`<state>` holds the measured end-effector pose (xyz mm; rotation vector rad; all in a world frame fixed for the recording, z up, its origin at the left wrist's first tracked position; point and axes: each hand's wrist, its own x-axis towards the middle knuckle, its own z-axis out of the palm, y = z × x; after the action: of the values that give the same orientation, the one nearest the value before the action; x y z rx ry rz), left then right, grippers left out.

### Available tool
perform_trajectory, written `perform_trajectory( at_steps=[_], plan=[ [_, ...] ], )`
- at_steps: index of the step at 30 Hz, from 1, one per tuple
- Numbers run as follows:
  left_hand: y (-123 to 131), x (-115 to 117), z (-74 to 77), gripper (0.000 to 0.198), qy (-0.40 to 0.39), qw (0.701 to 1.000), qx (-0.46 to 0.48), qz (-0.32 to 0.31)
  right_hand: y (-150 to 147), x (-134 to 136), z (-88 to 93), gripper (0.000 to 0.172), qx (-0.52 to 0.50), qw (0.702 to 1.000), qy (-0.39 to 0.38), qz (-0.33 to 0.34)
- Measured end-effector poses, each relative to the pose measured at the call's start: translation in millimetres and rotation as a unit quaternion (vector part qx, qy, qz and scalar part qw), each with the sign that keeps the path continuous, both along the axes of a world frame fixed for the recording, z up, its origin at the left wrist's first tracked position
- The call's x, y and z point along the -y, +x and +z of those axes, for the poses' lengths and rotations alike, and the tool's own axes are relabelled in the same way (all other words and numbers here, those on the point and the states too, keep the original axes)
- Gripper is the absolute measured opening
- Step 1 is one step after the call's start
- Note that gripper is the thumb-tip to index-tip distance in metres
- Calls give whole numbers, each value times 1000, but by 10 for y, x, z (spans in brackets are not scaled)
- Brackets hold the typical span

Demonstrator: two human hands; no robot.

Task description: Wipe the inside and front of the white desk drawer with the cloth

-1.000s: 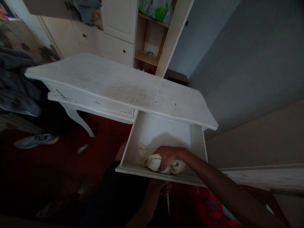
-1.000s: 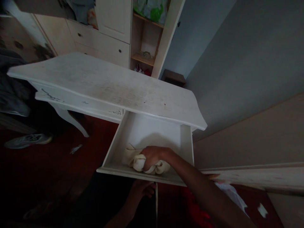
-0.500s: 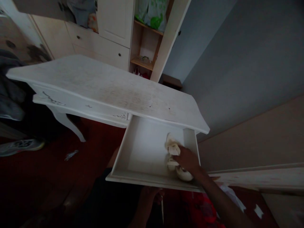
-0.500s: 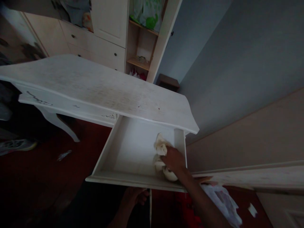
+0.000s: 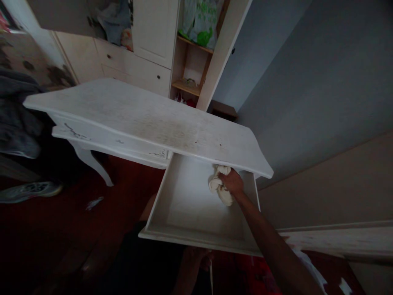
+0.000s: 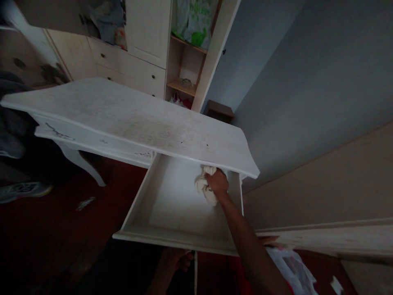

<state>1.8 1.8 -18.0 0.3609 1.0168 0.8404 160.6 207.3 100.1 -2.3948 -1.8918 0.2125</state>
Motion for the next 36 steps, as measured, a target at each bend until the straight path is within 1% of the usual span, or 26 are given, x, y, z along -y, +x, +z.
perform_trajectory(
  at_steps=[2,3,7,10,13,16,18,20,21,26,28,31,34,36],
  plan=[
    [-12,10,26,41,9,1000,3,2,-155,-43,4,39,-20,999,5,-27],
    [-16,13,34,41,15,1000,6,2,-245,-52,3,38,-27,999,12,-31],
    [-9,14,26,47,13,1000,15,-1,-659,-83,-10,38,-8,999,40,32],
    [12,10,13,52,-1,1000,17,14,-991,-155,-19,41,-3,996,35,76],
    [17,9,38,52,-1,1000,17,25,-1301,-254,-23,38,-7,992,36,119],
    [1,9,83,50,15,1000,8,22,-1538,-327,-19,36,-18,985,41,168],
    [-12,10,105,49,19,1000,5,13,-1629,-344,-12,42,-23,980,42,192],
    [-21,13,114,48,13,1000,9,8,-1662,-327,-1,46,-26,977,42,206],
    [-22,16,114,47,12,1000,13,11,-1659,-305,3,45,-29,975,41,216],
    [-2,28,85,46,15,999,35,36,-1538,-79,0,30,-53,950,27,307],
    [11,23,64,46,7,999,37,36,-1473,53,-27,29,-69,938,-4,339],
    [16,8,34,46,8,999,40,32,-1389,264,-91,26,-113,915,-77,380],
    [1,-3,14,44,9,999,49,19,-1312,421,-139,20,-175,895,-122,391],
    [-16,-7,9,43,-1,999,52,10,-1249,460,-130,19,-237,887,-135,373]
  ],
)
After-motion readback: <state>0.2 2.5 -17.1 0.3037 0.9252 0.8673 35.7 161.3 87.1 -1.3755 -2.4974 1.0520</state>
